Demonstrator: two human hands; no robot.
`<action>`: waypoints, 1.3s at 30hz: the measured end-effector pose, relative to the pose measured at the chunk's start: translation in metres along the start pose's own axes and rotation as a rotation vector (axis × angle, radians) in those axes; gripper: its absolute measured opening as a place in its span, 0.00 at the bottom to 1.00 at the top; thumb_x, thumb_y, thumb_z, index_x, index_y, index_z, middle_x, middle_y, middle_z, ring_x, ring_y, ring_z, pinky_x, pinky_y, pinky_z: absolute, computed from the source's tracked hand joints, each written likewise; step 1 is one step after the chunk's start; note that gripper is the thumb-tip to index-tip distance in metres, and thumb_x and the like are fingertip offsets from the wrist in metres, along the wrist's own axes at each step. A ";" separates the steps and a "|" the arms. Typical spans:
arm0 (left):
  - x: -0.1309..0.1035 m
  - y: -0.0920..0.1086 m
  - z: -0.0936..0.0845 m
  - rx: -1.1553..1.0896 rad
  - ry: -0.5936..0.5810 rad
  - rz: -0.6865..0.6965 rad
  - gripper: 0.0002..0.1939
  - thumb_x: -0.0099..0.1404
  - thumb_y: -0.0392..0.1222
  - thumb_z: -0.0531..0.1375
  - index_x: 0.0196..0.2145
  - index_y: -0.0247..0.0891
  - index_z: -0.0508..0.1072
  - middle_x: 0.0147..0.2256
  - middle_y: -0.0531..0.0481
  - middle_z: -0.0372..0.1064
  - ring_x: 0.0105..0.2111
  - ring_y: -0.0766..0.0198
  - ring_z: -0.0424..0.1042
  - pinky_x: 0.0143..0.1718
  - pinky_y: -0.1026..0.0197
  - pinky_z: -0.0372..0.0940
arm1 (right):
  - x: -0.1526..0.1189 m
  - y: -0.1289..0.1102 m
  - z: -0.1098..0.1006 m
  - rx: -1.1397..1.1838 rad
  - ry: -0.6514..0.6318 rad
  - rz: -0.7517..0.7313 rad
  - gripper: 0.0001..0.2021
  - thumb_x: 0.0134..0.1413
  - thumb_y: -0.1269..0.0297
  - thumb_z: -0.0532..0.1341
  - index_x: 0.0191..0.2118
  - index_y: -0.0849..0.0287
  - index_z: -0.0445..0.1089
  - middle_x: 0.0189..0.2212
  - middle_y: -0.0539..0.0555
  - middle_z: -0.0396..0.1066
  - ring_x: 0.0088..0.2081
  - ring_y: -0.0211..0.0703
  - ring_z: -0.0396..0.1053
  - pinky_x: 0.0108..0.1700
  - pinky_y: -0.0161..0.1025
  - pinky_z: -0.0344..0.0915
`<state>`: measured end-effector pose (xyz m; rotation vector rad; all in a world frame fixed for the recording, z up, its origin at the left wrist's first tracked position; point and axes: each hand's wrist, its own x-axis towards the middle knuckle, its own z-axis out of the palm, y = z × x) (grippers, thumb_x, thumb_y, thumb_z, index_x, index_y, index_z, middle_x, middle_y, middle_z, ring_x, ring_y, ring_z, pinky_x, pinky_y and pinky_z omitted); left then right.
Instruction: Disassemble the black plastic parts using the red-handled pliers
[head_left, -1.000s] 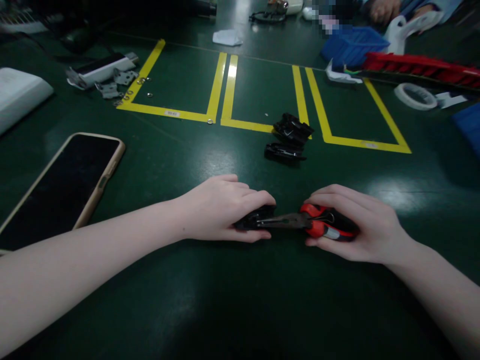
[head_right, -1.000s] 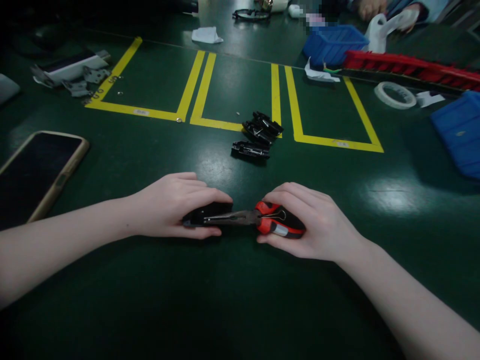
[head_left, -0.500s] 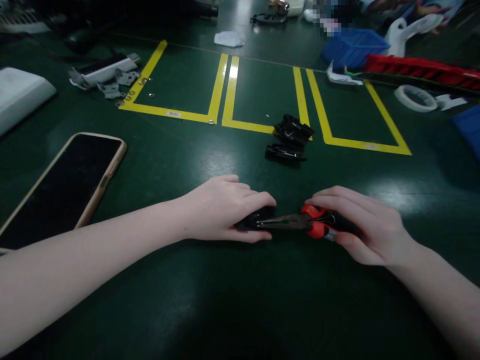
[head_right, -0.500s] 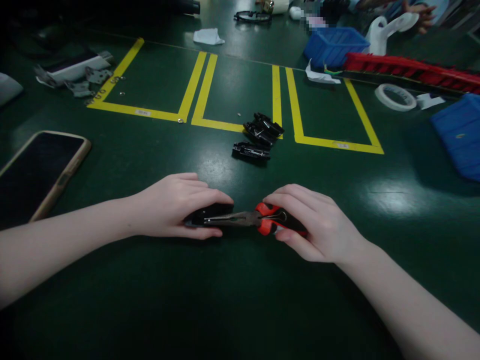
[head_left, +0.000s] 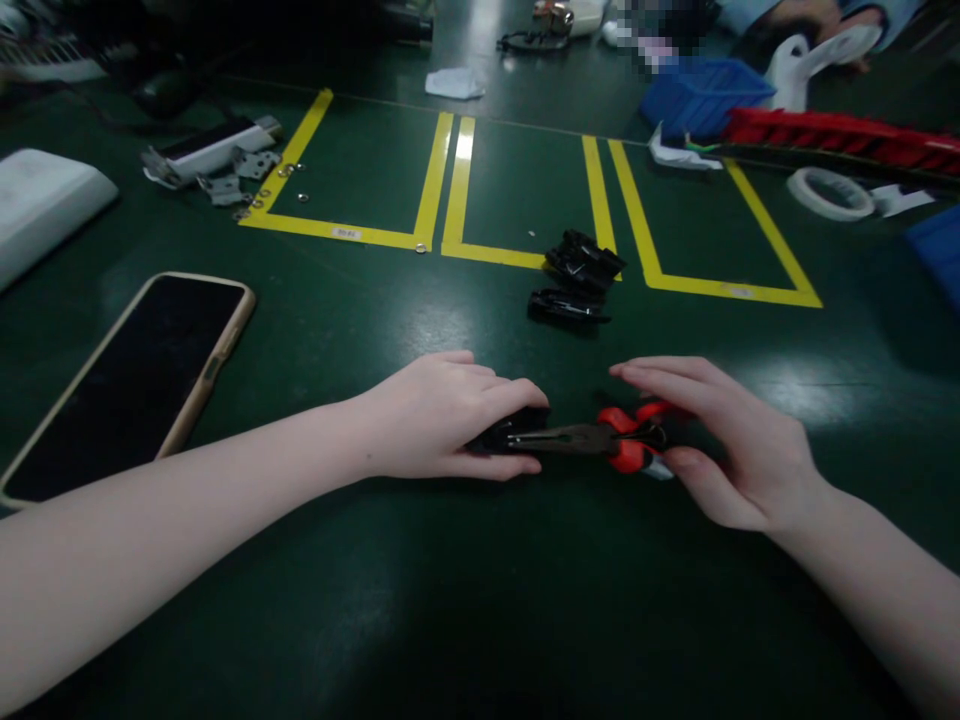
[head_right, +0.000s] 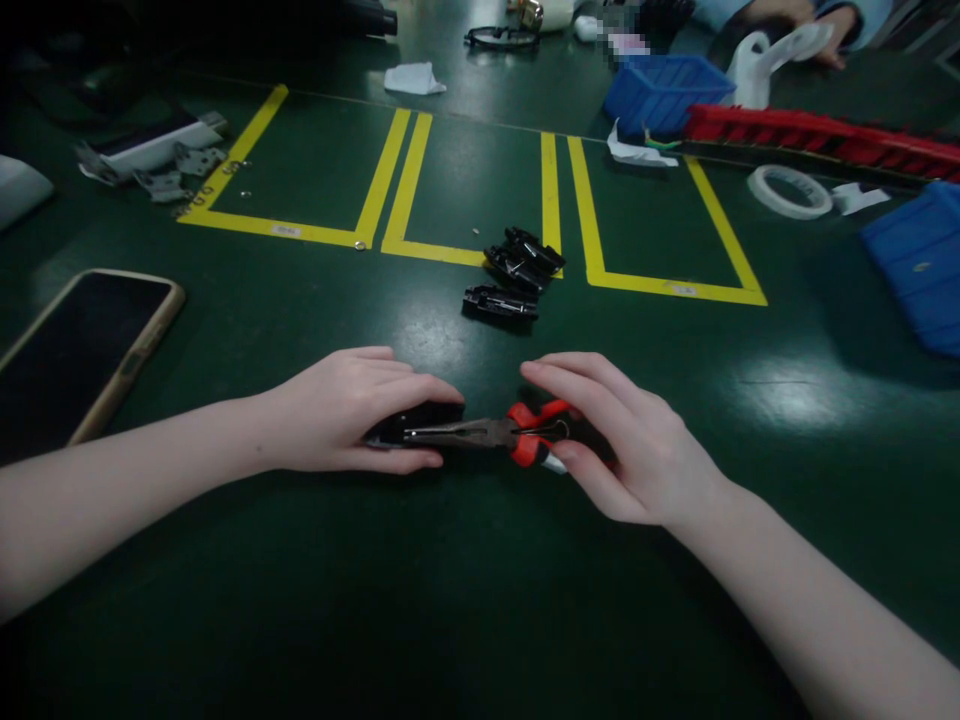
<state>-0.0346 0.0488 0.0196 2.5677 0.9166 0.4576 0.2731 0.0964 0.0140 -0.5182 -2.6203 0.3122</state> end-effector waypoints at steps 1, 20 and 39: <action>0.000 0.000 -0.001 0.001 -0.006 0.000 0.21 0.73 0.53 0.61 0.54 0.35 0.70 0.41 0.49 0.79 0.35 0.63 0.76 0.40 0.61 0.64 | 0.000 0.000 0.000 0.004 0.012 0.006 0.27 0.68 0.62 0.53 0.70 0.55 0.57 0.58 0.64 0.69 0.47 0.52 0.76 0.35 0.43 0.78; 0.001 0.002 -0.004 -0.028 -0.035 -0.004 0.21 0.73 0.53 0.61 0.55 0.36 0.71 0.43 0.48 0.79 0.36 0.62 0.76 0.40 0.60 0.64 | -0.001 -0.001 0.002 0.039 0.051 0.046 0.37 0.66 0.64 0.55 0.76 0.46 0.42 0.59 0.60 0.72 0.40 0.50 0.78 0.35 0.47 0.79; -0.002 0.003 0.000 -0.021 -0.014 -0.020 0.22 0.74 0.55 0.59 0.56 0.36 0.70 0.44 0.47 0.79 0.36 0.63 0.76 0.39 0.60 0.65 | 0.001 0.006 0.003 -0.038 0.000 -0.048 0.23 0.68 0.64 0.52 0.66 0.58 0.62 0.47 0.60 0.73 0.40 0.43 0.75 0.35 0.37 0.74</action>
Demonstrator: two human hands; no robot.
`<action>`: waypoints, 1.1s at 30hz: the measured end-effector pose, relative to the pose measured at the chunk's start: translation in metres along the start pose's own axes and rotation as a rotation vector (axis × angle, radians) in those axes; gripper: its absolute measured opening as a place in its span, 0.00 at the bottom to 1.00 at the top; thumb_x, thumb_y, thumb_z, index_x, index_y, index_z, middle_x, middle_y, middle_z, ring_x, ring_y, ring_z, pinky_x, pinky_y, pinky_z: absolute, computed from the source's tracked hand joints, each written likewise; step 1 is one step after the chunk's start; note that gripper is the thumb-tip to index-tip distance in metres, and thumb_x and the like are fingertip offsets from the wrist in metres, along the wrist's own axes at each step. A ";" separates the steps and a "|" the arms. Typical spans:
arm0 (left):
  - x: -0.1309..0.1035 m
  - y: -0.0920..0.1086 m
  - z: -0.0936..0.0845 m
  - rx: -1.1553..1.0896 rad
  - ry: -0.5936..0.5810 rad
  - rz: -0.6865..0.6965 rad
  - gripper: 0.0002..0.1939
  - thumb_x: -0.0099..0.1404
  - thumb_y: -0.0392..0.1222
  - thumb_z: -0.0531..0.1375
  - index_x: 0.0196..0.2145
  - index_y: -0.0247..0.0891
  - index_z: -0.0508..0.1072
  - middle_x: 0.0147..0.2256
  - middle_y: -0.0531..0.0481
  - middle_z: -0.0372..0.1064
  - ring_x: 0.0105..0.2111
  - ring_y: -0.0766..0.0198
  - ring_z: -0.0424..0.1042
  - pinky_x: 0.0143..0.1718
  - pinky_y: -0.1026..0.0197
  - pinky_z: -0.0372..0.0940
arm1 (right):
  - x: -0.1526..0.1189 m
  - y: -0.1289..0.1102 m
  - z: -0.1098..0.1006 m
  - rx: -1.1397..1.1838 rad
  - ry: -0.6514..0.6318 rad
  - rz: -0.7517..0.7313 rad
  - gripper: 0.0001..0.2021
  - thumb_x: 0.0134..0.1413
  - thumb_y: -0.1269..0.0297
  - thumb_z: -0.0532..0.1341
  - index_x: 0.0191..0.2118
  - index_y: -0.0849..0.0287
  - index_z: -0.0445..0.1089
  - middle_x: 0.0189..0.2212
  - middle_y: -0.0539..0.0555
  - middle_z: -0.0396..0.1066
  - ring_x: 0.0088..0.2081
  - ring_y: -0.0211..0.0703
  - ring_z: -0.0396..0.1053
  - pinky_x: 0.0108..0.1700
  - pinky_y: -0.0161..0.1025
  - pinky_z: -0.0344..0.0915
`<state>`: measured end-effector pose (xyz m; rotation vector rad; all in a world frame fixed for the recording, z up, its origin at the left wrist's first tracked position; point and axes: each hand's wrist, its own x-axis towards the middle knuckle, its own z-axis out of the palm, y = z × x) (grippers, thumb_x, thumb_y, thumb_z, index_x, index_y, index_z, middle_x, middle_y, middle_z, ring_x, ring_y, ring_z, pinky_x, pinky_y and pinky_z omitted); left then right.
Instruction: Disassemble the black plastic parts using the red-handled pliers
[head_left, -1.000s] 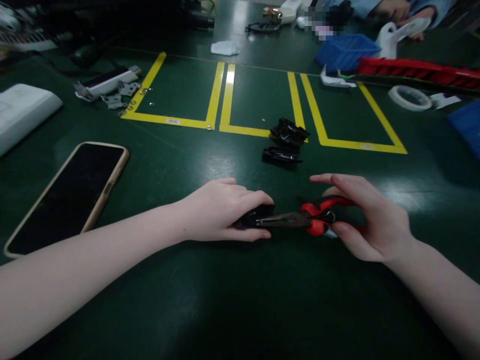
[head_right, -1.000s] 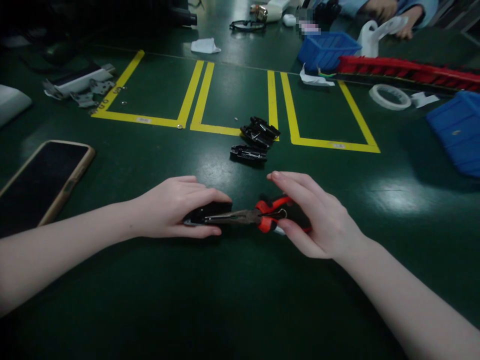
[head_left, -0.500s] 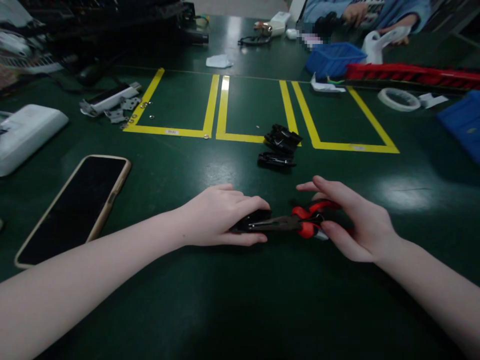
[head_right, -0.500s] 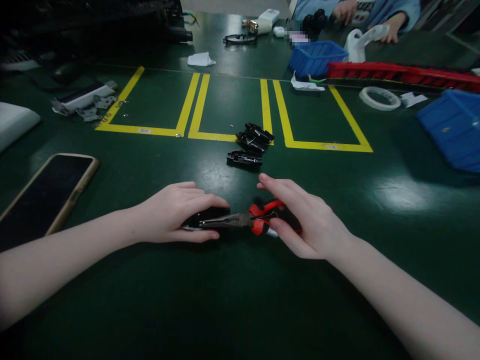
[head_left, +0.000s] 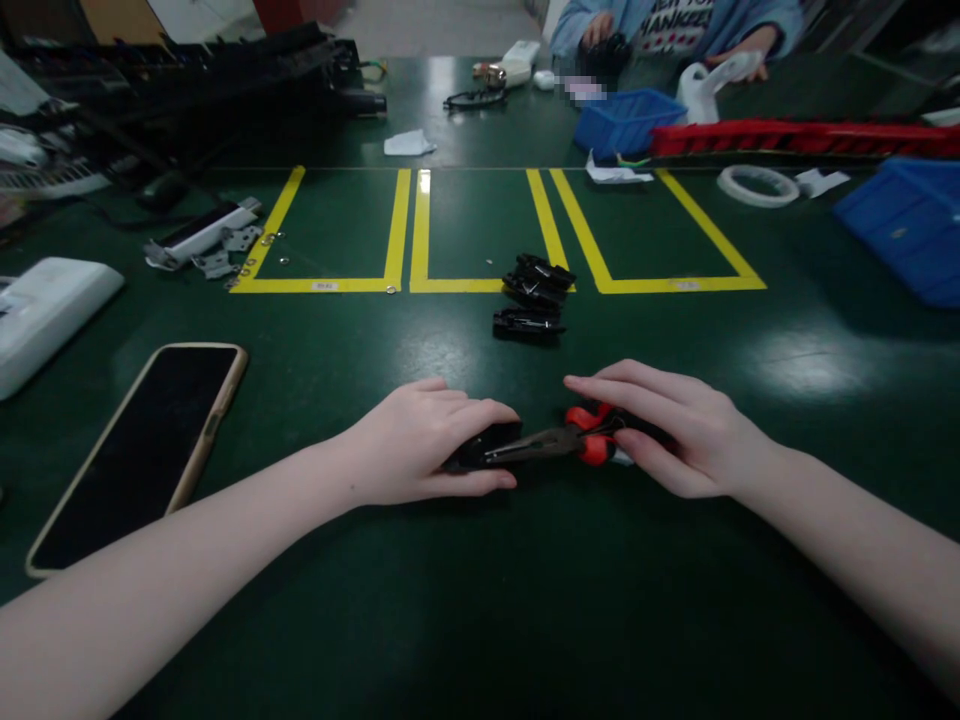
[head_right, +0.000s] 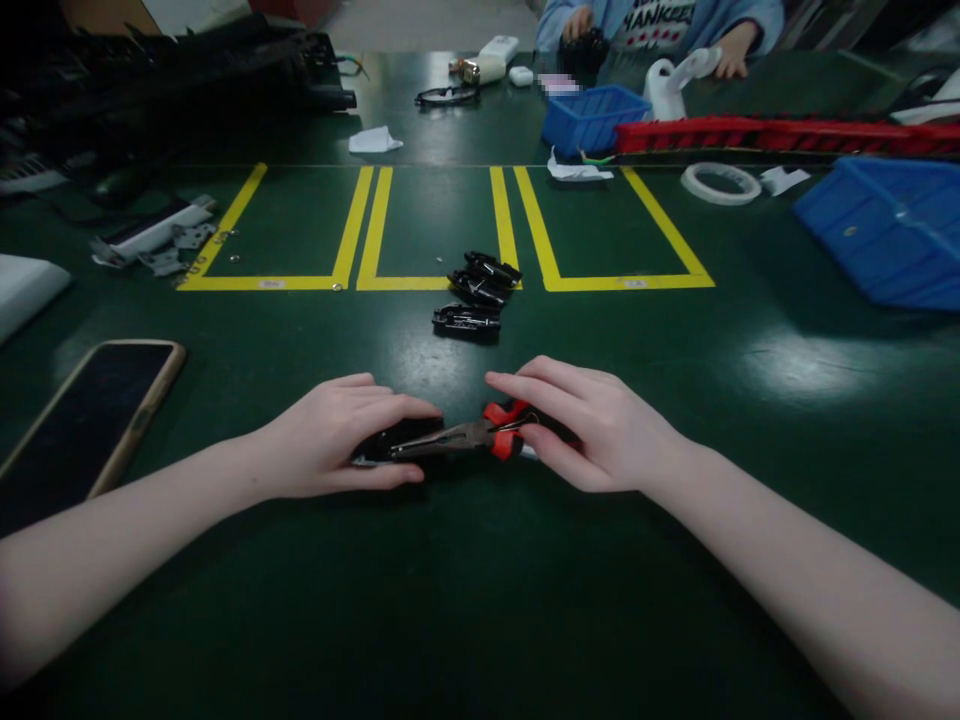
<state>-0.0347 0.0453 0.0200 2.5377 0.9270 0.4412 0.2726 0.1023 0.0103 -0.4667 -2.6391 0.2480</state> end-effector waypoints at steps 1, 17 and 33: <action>0.000 0.000 0.000 0.003 -0.011 -0.002 0.22 0.74 0.55 0.59 0.56 0.36 0.70 0.45 0.47 0.79 0.36 0.63 0.76 0.39 0.60 0.65 | 0.000 0.000 0.000 -0.009 -0.004 -0.012 0.21 0.68 0.65 0.52 0.63 0.59 0.64 0.46 0.59 0.73 0.40 0.42 0.74 0.36 0.37 0.73; 0.001 0.000 -0.002 -0.025 -0.034 -0.020 0.22 0.73 0.54 0.60 0.56 0.36 0.71 0.45 0.47 0.80 0.37 0.62 0.77 0.41 0.59 0.66 | 0.000 0.005 -0.002 -0.031 0.020 0.004 0.15 0.66 0.61 0.56 0.54 0.58 0.69 0.43 0.59 0.73 0.40 0.44 0.74 0.36 0.38 0.73; -0.001 -0.001 0.001 0.004 0.008 0.018 0.22 0.72 0.53 0.62 0.56 0.35 0.71 0.43 0.50 0.79 0.37 0.63 0.76 0.40 0.59 0.65 | 0.003 -0.001 -0.002 0.054 0.009 0.010 0.15 0.67 0.60 0.55 0.55 0.59 0.68 0.44 0.58 0.72 0.40 0.42 0.73 0.36 0.36 0.72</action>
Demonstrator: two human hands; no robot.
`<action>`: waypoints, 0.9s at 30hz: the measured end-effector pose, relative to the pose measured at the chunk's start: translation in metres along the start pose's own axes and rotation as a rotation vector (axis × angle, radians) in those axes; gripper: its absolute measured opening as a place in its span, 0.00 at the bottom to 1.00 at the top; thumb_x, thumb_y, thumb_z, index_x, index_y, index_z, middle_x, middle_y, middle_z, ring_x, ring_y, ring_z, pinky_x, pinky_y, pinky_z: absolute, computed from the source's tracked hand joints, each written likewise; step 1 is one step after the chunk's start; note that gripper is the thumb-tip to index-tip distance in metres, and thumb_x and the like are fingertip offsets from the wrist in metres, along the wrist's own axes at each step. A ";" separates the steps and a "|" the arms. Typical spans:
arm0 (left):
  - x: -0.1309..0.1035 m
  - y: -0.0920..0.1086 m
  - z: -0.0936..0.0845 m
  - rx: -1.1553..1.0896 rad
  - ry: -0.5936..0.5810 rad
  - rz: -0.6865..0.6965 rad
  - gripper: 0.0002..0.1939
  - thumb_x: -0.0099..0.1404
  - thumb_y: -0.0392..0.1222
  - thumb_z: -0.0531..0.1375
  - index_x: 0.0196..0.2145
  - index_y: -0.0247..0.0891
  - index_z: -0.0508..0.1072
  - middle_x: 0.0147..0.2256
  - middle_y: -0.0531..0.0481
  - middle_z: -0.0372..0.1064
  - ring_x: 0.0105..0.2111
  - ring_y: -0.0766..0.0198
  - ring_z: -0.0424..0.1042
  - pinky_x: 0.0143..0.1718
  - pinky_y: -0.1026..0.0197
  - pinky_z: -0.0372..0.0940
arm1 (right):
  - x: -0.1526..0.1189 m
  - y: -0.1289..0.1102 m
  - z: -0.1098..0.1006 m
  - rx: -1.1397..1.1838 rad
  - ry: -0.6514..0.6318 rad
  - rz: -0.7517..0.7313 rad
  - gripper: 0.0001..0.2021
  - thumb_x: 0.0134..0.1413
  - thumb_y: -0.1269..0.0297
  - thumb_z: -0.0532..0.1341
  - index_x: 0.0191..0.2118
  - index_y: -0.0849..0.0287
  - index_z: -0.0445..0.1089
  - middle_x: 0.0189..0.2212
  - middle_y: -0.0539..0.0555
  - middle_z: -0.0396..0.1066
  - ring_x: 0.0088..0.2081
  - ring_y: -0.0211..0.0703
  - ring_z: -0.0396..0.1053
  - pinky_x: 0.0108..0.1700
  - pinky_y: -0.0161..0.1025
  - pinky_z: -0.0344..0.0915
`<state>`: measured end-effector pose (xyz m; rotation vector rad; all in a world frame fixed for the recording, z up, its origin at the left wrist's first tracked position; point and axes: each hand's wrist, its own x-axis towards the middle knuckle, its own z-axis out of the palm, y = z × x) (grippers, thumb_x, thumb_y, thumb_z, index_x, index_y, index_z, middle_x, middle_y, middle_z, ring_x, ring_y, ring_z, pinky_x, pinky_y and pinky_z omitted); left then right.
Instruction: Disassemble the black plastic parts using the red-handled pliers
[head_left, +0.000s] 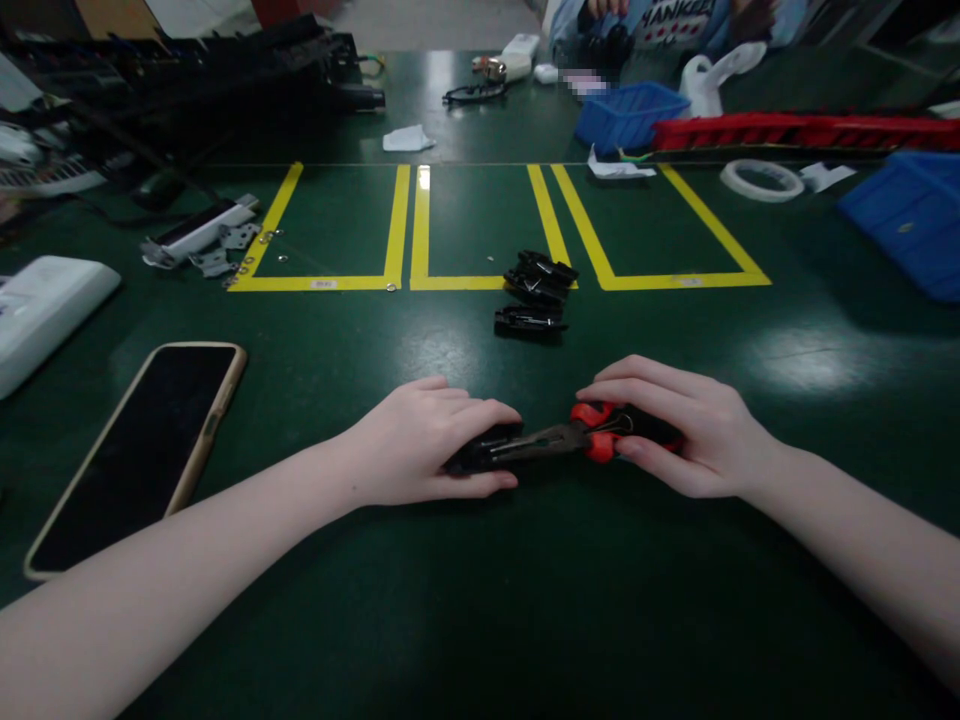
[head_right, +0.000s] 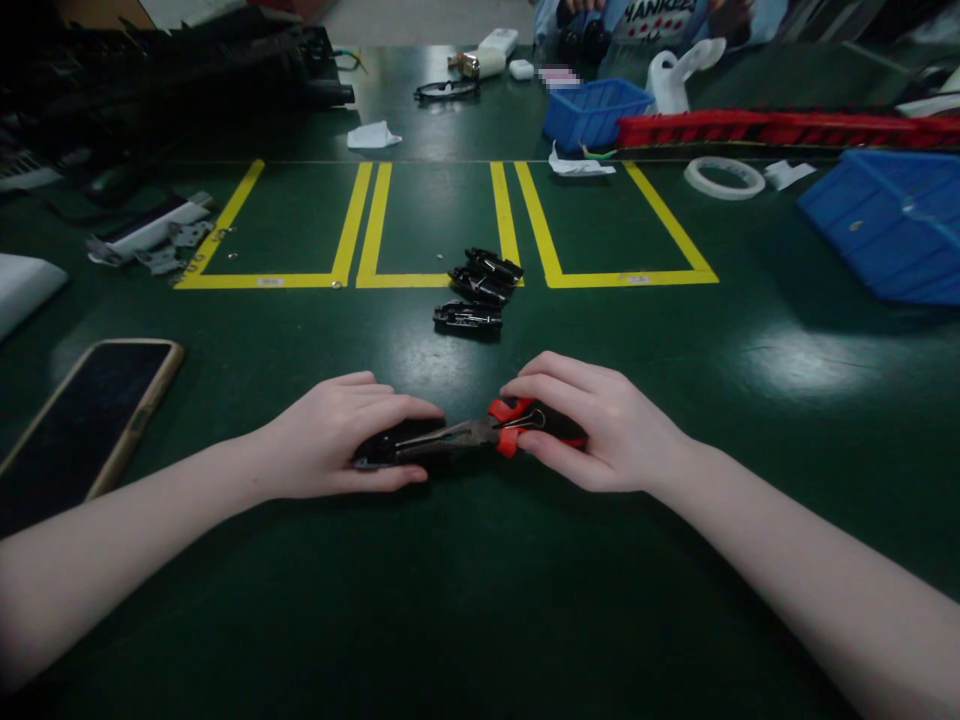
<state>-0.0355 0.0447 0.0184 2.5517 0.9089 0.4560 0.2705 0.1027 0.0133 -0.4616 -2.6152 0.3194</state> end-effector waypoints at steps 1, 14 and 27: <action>0.000 0.000 0.000 0.004 0.010 0.005 0.22 0.72 0.53 0.62 0.56 0.35 0.71 0.43 0.50 0.79 0.36 0.63 0.76 0.40 0.59 0.64 | 0.000 0.000 0.000 0.002 -0.005 0.000 0.15 0.67 0.60 0.55 0.55 0.59 0.68 0.44 0.58 0.72 0.40 0.43 0.73 0.36 0.37 0.71; -0.001 -0.002 0.002 0.011 0.022 0.019 0.22 0.72 0.53 0.63 0.56 0.35 0.70 0.43 0.50 0.79 0.37 0.63 0.76 0.40 0.60 0.63 | -0.002 -0.001 0.001 0.024 -0.034 0.026 0.15 0.69 0.63 0.51 0.54 0.57 0.68 0.44 0.58 0.73 0.41 0.44 0.74 0.37 0.38 0.72; -0.001 -0.002 0.002 0.015 0.023 0.015 0.23 0.74 0.55 0.61 0.56 0.35 0.70 0.44 0.49 0.79 0.36 0.64 0.76 0.39 0.60 0.63 | -0.001 0.002 -0.002 -0.001 -0.045 -0.006 0.14 0.69 0.65 0.50 0.54 0.58 0.67 0.43 0.58 0.72 0.40 0.43 0.74 0.37 0.37 0.72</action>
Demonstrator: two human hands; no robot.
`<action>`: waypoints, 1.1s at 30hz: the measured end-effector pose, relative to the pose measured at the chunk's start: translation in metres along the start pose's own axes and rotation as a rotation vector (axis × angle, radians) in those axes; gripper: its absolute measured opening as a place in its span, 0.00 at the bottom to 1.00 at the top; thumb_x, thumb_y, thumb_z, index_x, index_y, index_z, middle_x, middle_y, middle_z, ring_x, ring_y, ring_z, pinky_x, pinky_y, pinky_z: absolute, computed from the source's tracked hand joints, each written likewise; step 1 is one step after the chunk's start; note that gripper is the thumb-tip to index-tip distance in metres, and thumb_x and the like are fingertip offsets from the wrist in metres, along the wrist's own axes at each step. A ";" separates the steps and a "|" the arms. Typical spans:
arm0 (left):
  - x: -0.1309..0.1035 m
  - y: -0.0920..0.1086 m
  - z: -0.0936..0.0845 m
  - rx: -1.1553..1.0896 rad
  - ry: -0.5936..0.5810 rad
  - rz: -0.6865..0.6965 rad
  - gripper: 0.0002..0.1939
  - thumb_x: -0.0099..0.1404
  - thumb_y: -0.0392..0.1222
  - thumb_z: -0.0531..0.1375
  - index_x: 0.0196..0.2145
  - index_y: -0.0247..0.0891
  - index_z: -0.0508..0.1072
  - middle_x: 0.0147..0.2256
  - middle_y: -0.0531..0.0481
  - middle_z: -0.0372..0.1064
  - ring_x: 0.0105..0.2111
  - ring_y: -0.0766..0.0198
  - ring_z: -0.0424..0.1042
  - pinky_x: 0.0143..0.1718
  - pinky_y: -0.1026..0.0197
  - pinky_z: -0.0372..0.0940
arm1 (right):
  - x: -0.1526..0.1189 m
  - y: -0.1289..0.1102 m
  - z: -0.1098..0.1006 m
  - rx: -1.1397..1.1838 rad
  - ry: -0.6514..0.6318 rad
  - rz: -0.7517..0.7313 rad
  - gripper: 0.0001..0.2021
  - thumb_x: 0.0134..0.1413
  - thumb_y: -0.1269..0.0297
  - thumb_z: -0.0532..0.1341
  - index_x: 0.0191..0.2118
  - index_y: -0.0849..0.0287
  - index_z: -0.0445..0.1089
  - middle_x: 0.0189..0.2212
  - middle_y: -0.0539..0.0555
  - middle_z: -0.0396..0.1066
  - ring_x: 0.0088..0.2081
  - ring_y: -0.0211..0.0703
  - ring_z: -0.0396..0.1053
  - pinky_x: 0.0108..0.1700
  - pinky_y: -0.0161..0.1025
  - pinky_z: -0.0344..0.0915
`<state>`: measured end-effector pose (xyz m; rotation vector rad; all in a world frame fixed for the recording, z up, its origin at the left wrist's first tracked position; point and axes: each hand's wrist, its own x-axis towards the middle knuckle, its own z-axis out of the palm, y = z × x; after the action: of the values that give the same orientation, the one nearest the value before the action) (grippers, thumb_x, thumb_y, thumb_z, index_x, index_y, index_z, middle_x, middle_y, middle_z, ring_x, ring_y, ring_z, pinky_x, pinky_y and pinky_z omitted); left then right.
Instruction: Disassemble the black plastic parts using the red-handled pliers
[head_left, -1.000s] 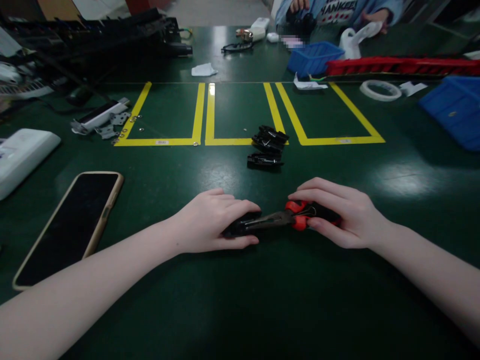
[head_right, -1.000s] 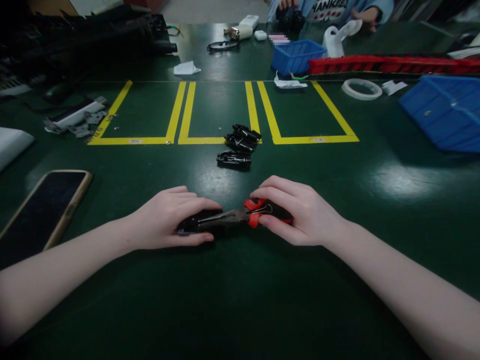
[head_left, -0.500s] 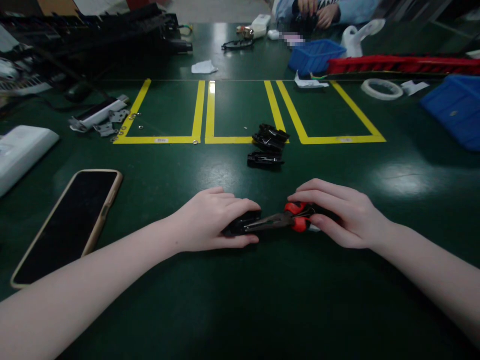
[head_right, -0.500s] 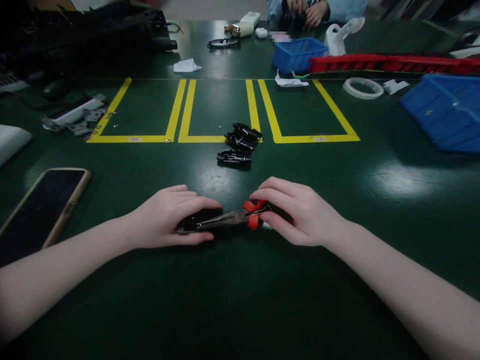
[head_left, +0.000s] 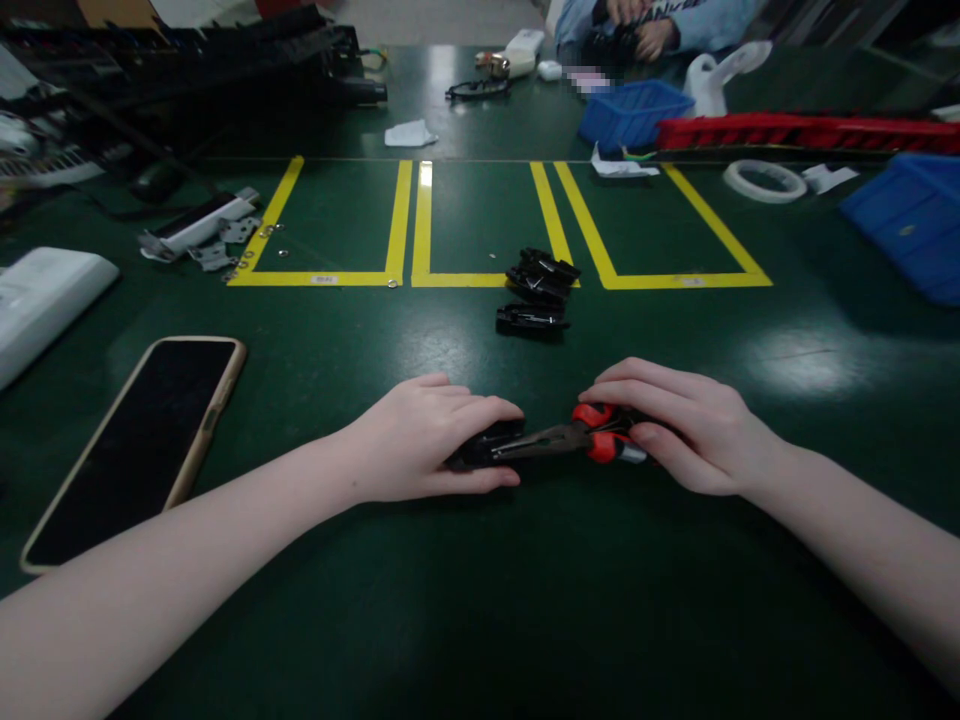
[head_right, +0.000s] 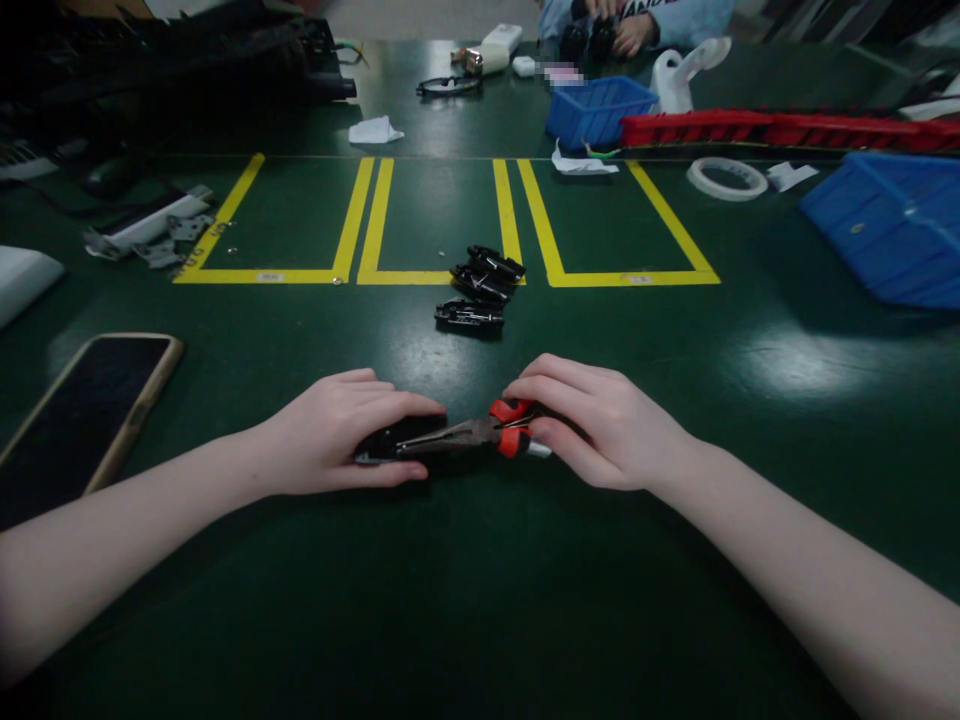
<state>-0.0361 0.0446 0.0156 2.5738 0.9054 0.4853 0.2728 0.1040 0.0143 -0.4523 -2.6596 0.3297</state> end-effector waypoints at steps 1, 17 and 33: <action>0.000 0.000 0.000 0.002 -0.001 -0.002 0.23 0.74 0.55 0.61 0.56 0.35 0.70 0.44 0.50 0.79 0.36 0.64 0.76 0.39 0.60 0.63 | 0.000 0.000 0.000 0.004 -0.001 0.004 0.14 0.69 0.65 0.50 0.54 0.58 0.67 0.43 0.58 0.72 0.40 0.43 0.74 0.36 0.37 0.71; 0.000 0.002 -0.002 0.011 -0.018 -0.012 0.22 0.73 0.53 0.61 0.57 0.36 0.70 0.43 0.50 0.79 0.36 0.63 0.76 0.40 0.60 0.64 | -0.001 -0.007 0.006 0.010 0.005 0.048 0.14 0.69 0.62 0.51 0.54 0.58 0.68 0.44 0.59 0.72 0.41 0.44 0.74 0.38 0.39 0.73; 0.001 0.002 -0.002 -0.004 -0.035 -0.023 0.22 0.74 0.55 0.59 0.56 0.37 0.71 0.43 0.49 0.79 0.37 0.63 0.76 0.41 0.59 0.65 | -0.002 0.001 0.002 -0.046 -0.012 0.007 0.14 0.68 0.63 0.53 0.53 0.59 0.69 0.43 0.59 0.74 0.42 0.44 0.75 0.39 0.39 0.73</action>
<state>-0.0354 0.0443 0.0182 2.5575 0.9195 0.4340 0.2737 0.1043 0.0113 -0.4758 -2.6826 0.2742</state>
